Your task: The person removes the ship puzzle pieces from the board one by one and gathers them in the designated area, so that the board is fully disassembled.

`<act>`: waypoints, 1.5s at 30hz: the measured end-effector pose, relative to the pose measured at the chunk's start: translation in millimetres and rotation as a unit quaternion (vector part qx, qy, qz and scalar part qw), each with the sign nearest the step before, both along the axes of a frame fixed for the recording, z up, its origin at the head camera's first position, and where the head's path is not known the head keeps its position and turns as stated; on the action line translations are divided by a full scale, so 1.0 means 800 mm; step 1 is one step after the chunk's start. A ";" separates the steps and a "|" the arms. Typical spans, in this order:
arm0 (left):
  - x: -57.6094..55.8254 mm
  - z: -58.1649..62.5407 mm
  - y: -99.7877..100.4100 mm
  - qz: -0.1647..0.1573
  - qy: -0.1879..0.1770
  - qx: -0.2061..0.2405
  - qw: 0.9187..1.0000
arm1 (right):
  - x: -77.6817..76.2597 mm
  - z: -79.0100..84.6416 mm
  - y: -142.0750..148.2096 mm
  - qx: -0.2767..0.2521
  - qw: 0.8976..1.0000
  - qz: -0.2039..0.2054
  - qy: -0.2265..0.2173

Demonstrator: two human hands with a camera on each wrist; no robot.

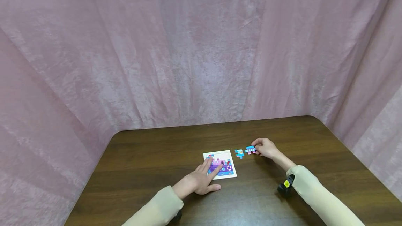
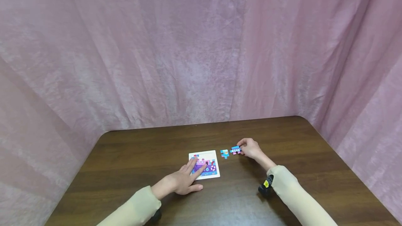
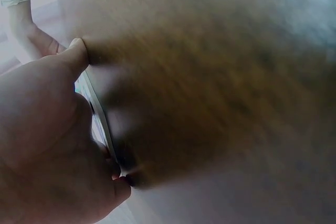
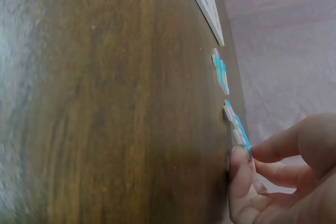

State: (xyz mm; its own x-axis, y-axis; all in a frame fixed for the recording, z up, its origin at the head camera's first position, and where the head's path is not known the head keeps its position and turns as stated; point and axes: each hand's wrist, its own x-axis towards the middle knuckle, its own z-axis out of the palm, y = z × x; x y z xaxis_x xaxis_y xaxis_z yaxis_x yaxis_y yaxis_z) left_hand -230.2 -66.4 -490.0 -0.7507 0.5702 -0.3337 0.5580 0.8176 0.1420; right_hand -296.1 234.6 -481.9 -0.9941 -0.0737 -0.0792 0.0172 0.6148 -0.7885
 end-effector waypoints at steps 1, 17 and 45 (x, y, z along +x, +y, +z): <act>0.001 0.001 0.001 0.003 0.004 0.001 1.000 | 0.000 -0.001 0.000 0.004 1.000 -0.004 -0.002; 0.004 0.014 0.003 0.003 -0.006 -0.019 1.000 | -0.001 0.002 0.000 0.049 0.999 0.013 0.019; 0.008 0.017 0.003 0.000 0.011 -0.021 1.000 | 0.006 0.012 -0.038 0.029 0.994 0.065 0.088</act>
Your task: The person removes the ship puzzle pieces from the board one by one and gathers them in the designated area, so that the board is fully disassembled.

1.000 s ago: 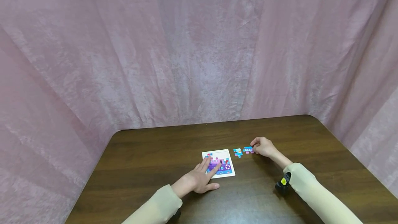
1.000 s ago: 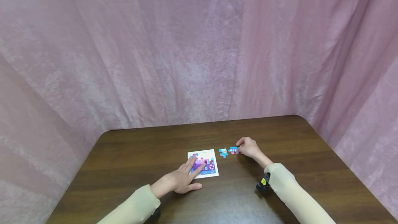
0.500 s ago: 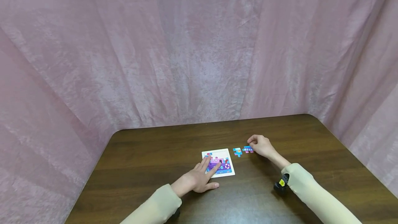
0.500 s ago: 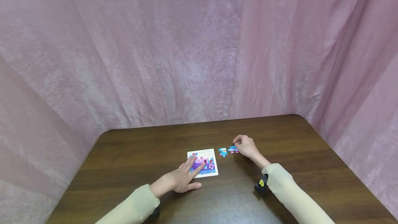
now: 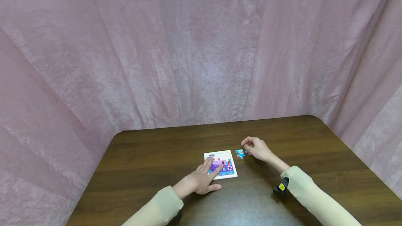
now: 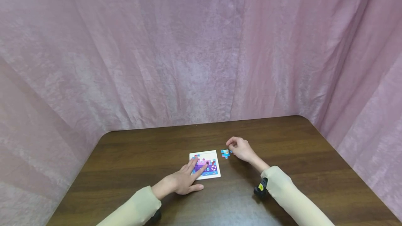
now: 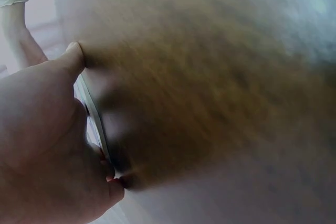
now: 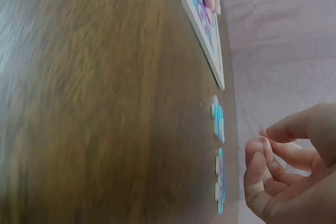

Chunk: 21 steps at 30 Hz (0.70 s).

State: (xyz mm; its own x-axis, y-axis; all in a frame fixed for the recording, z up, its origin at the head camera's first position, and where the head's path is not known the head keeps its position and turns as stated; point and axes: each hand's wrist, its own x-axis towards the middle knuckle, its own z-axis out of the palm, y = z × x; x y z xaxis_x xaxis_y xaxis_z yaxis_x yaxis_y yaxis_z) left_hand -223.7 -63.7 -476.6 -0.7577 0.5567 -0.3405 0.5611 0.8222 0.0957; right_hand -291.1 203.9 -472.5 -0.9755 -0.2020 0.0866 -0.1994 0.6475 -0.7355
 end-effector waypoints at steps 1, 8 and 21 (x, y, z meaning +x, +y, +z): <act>0.001 0.000 0.000 0.000 -0.002 0.000 1.000 | 0.000 0.000 -0.002 0.000 1.000 0.008 -0.001; 0.000 0.001 -0.001 0.002 -0.010 0.002 1.000 | 0.003 -0.002 -0.015 0.004 0.998 0.061 0.000; 0.000 0.002 -0.003 0.000 -0.006 0.013 1.000 | 0.001 -0.004 -0.037 0.015 0.990 0.137 0.011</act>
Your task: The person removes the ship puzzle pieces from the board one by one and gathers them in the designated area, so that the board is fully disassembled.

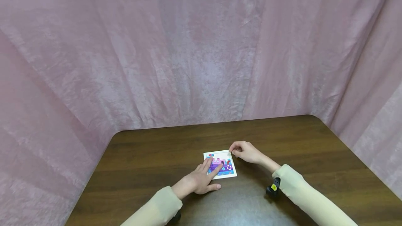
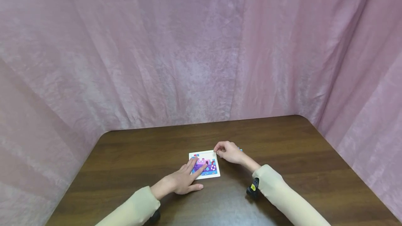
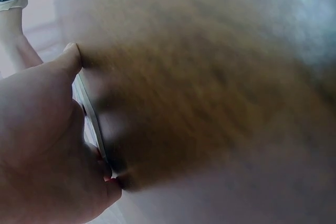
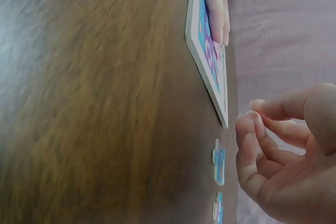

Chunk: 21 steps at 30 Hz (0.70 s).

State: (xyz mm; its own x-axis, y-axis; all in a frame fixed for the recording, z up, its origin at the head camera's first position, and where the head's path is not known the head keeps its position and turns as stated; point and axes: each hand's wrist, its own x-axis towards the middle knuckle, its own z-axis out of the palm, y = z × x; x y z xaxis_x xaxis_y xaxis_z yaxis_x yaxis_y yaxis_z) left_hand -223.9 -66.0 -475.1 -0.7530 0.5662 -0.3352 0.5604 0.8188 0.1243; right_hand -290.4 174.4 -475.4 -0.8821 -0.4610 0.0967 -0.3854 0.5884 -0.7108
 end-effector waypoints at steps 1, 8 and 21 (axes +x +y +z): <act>0.000 0.000 0.000 0.000 0.001 0.000 1.000 | 0.000 0.000 -0.001 0.001 1.000 0.001 0.000; 0.000 -0.002 -0.001 -0.001 0.004 0.013 1.000 | 0.002 -0.004 -0.012 -0.012 1.000 0.024 -0.014; -0.005 -0.001 -0.001 0.001 -0.025 0.025 0.999 | 0.003 -0.003 -0.026 0.004 0.999 0.045 -0.017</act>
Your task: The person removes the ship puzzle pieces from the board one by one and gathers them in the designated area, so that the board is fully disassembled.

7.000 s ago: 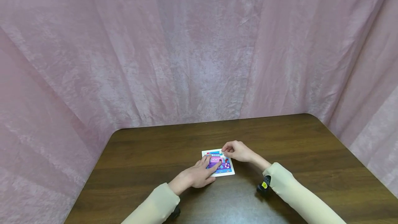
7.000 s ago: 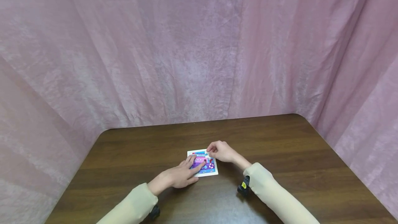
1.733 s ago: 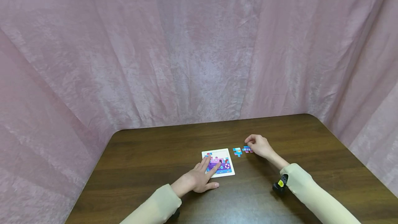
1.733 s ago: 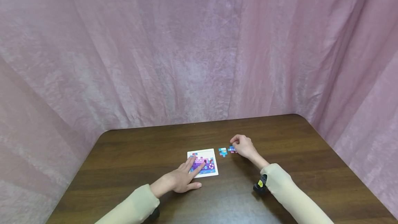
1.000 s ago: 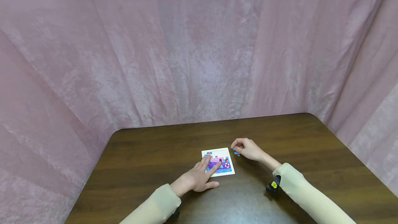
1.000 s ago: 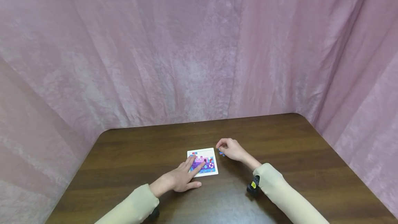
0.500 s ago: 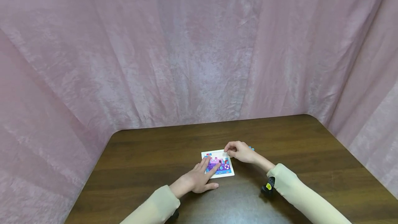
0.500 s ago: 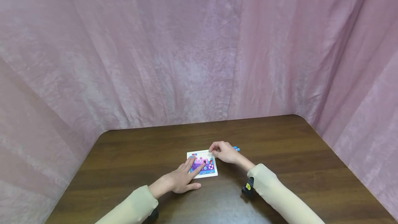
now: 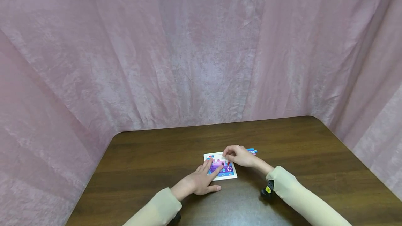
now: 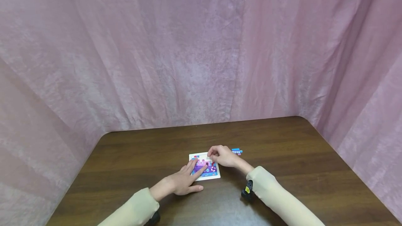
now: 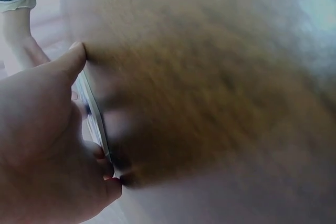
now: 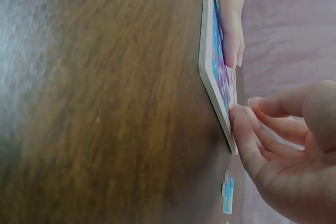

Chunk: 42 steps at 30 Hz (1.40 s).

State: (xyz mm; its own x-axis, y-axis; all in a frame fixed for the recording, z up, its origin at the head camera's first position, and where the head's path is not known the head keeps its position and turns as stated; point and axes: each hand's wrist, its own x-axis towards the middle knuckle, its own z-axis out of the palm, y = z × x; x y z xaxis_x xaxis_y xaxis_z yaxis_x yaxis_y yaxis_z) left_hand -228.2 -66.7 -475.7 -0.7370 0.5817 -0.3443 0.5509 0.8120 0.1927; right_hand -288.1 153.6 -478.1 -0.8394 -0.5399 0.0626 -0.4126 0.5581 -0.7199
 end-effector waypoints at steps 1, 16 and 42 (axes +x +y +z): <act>0.000 0.000 0.000 0.001 -0.002 0.001 1.000 | 0.000 0.000 0.000 0.002 1.000 0.000 -0.001; 0.013 0.008 -0.002 -0.023 0.049 -0.004 0.999 | -0.001 0.001 -0.002 0.027 1.000 0.002 0.007; 0.021 -0.006 -0.015 -0.056 0.079 -0.009 0.995 | -0.003 -0.003 -0.024 0.034 0.999 -0.016 0.024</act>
